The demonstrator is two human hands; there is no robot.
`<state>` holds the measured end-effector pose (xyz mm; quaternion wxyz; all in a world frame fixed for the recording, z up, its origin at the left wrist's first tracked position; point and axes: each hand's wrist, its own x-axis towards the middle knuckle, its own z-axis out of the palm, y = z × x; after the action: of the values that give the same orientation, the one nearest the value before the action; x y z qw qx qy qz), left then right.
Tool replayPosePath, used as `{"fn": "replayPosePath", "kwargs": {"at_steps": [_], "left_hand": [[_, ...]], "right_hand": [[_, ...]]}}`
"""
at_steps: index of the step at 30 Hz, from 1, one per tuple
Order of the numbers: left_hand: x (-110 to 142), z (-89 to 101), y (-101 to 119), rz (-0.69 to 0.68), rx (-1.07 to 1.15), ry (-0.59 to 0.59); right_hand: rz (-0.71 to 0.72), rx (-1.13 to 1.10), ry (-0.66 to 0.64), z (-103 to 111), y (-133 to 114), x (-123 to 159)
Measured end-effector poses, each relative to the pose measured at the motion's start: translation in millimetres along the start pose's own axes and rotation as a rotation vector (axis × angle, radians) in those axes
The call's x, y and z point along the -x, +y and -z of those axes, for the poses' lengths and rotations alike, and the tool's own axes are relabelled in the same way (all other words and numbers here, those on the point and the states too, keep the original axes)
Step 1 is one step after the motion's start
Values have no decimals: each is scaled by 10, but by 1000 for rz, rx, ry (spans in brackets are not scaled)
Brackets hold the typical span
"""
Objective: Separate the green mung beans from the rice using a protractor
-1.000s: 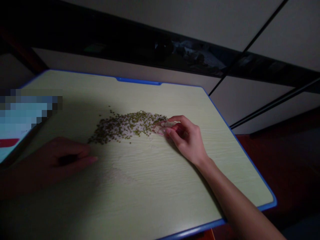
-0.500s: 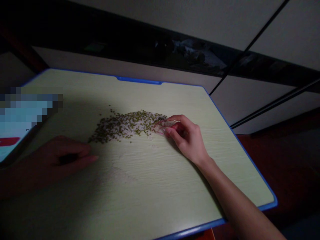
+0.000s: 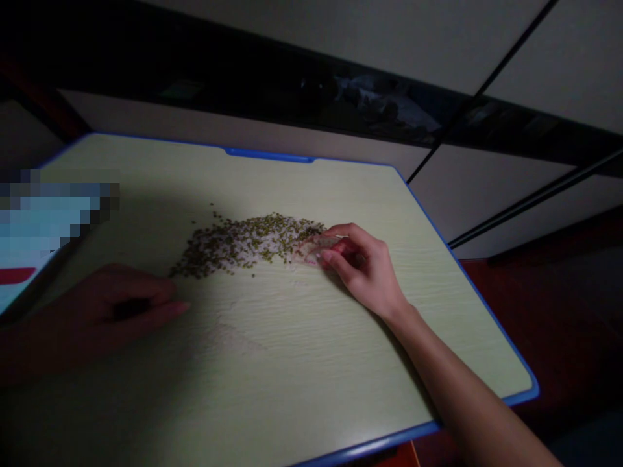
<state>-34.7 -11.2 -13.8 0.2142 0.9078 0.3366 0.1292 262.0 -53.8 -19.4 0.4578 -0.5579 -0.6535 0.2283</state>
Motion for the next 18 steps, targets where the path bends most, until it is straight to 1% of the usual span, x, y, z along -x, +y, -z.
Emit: {"fn": "replayPosePath", "kwargs": {"at_steps": [5, 8, 12, 18], "left_hand": [[-17, 2, 16, -19, -20, 17], [-11, -3, 14, -8, -8, 21], [-18, -9, 24, -7, 2, 13], [-26, 0, 23, 11, -8, -9]], "right_hand": [[14, 0, 10, -4, -3, 4], [8, -17, -14, -11, -4, 18], [6, -31, -42, -21, -3, 40], [14, 19, -29, -30, -31, 44]]}}
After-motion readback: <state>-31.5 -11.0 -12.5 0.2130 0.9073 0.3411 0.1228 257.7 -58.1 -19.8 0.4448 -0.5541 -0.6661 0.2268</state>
